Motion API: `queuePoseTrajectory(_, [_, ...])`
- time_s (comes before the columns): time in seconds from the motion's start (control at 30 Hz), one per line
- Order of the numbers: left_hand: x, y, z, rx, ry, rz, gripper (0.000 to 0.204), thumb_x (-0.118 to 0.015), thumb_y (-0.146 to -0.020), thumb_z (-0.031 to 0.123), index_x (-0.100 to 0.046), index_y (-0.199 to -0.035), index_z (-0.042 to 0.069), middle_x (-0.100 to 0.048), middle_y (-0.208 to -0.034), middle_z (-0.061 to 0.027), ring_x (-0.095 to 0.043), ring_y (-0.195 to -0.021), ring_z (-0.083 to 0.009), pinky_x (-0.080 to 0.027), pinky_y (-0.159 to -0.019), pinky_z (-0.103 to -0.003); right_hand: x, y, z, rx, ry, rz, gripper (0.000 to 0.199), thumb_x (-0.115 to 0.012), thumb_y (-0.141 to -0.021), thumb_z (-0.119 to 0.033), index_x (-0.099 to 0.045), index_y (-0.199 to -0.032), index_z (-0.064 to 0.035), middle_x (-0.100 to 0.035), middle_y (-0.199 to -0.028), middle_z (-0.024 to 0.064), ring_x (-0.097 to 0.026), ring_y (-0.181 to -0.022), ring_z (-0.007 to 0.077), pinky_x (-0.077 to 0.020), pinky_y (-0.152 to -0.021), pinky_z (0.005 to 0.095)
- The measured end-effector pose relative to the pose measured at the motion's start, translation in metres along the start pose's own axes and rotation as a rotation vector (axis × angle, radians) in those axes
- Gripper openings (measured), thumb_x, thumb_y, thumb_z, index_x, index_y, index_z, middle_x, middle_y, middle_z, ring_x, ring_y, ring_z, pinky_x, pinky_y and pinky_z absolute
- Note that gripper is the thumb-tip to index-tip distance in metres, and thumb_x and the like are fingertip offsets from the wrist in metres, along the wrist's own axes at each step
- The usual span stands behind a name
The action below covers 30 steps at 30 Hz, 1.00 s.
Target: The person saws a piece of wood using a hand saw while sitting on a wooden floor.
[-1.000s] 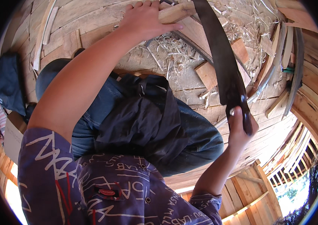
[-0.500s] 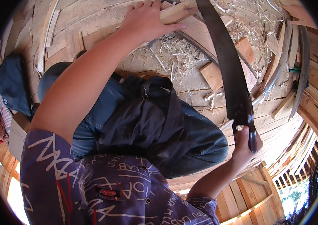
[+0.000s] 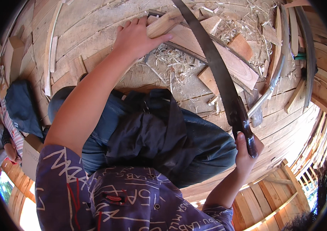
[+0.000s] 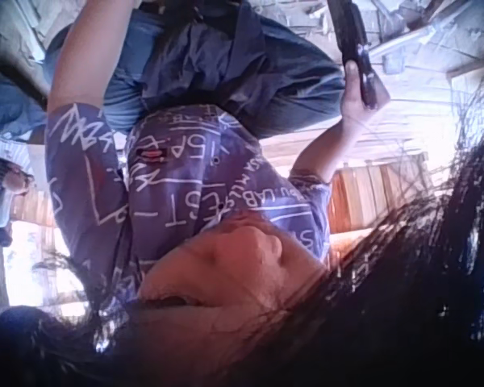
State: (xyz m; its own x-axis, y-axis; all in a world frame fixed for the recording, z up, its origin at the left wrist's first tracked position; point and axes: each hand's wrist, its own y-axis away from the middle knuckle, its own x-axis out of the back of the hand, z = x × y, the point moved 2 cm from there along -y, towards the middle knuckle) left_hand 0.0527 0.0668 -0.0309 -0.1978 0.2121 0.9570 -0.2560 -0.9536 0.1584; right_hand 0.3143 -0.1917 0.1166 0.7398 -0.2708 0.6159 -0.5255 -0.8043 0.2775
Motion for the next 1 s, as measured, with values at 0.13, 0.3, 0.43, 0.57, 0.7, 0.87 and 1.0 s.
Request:
queuePoseTrajectory(0.13, [0.002, -0.001, 0.004, 0.015, 0.010, -0.036, 0.095, -0.058, -0.071, 0.070, -0.041, -0.134, 0.001, -0.051, -0.129, -0.0203, -0.045, -0.124, -0.0339, -0.029, -0.104, -0.048, -0.024, -0.033, -0.038, 0.033, -0.018, -0.045, 0.029, -0.071, -0.081, -0.016, -0.056, -0.063, 0.0010, -0.044, -0.051, -0.0036, -0.036, -0.051, 0.0029, -0.0272, -0.044, 0.0229])
queuePoseTrajectory(0.3, [0.004, -0.002, 0.012, 0.024, 0.035, -0.064, 0.096, -0.058, -0.071, 0.070, -0.040, -0.135, 0.001, -0.050, -0.129, -0.0216, -0.045, -0.123, -0.0342, -0.029, -0.104, -0.049, -0.076, -0.084, -0.050, 0.088, -0.151, -0.047, 0.029, -0.070, -0.082, -0.015, -0.056, -0.063, 0.0003, -0.044, -0.051, -0.0036, -0.036, -0.051, 0.0025, -0.0273, -0.044, 0.0228])
queuePoseTrajectory(0.43, [0.005, -0.002, 0.010, 0.030, 0.057, -0.079, 0.096, -0.059, -0.071, 0.069, -0.040, -0.135, 0.001, -0.049, -0.130, -0.0218, -0.044, -0.124, -0.0346, -0.028, -0.105, -0.049, -0.069, -0.065, -0.040, 0.057, -0.078, -0.151, 0.026, -0.070, -0.082, -0.015, -0.057, -0.065, 0.0000, -0.043, -0.051, -0.0044, -0.036, -0.051, 0.0024, -0.0273, -0.044, 0.0230])
queuePoseTrajectory(0.57, [0.007, -0.002, 0.004, 0.034, 0.054, -0.095, 0.095, -0.059, -0.071, 0.069, -0.039, -0.136, 0.001, -0.049, -0.131, -0.0205, -0.043, -0.125, -0.0339, -0.027, -0.105, -0.049, -0.022, -0.015, -0.023, -0.061, -0.025, -0.122, 0.026, -0.069, -0.082, -0.014, -0.055, -0.065, -0.0001, -0.044, -0.053, -0.0047, -0.036, -0.052, 0.0028, -0.0279, -0.046, 0.0226])
queuePoseTrajectory(0.7, [0.006, -0.002, 0.004, 0.012, 0.046, -0.067, 0.096, -0.059, -0.071, 0.069, -0.039, -0.136, 0.001, -0.049, -0.131, -0.0190, -0.042, -0.125, -0.0334, -0.027, -0.105, -0.049, 0.013, 0.012, -0.003, -0.019, 0.044, -0.124, 0.031, -0.069, -0.082, -0.021, -0.056, -0.066, 0.0003, -0.045, -0.052, -0.0016, -0.036, -0.052, 0.0056, -0.0279, -0.047, 0.0241])
queuePoseTrajectory(0.87, [0.009, -0.001, 0.005, 0.043, 0.068, -0.085, 0.097, -0.059, -0.070, 0.070, -0.039, -0.136, 0.001, -0.049, -0.131, -0.0184, -0.042, -0.125, -0.0342, -0.027, -0.105, -0.048, -0.015, -0.022, -0.031, 0.028, -0.024, -0.159, 0.032, -0.069, -0.084, -0.025, -0.057, -0.068, 0.0007, -0.045, -0.052, -0.0014, -0.037, -0.050, 0.0051, -0.0282, -0.046, 0.0235])
queuePoseTrajectory(1.0, [0.004, 0.000, 0.004, -0.001, 0.060, -0.023, 0.097, -0.059, -0.070, 0.070, -0.039, -0.136, 0.001, -0.050, -0.130, -0.0183, -0.042, -0.125, -0.0341, -0.027, -0.105, -0.047, -0.058, -0.071, -0.058, 0.075, -0.071, -0.174, 0.030, -0.069, -0.084, -0.022, -0.058, -0.068, 0.0003, -0.044, -0.053, -0.0038, -0.036, -0.051, 0.0030, -0.0279, -0.045, 0.0226])
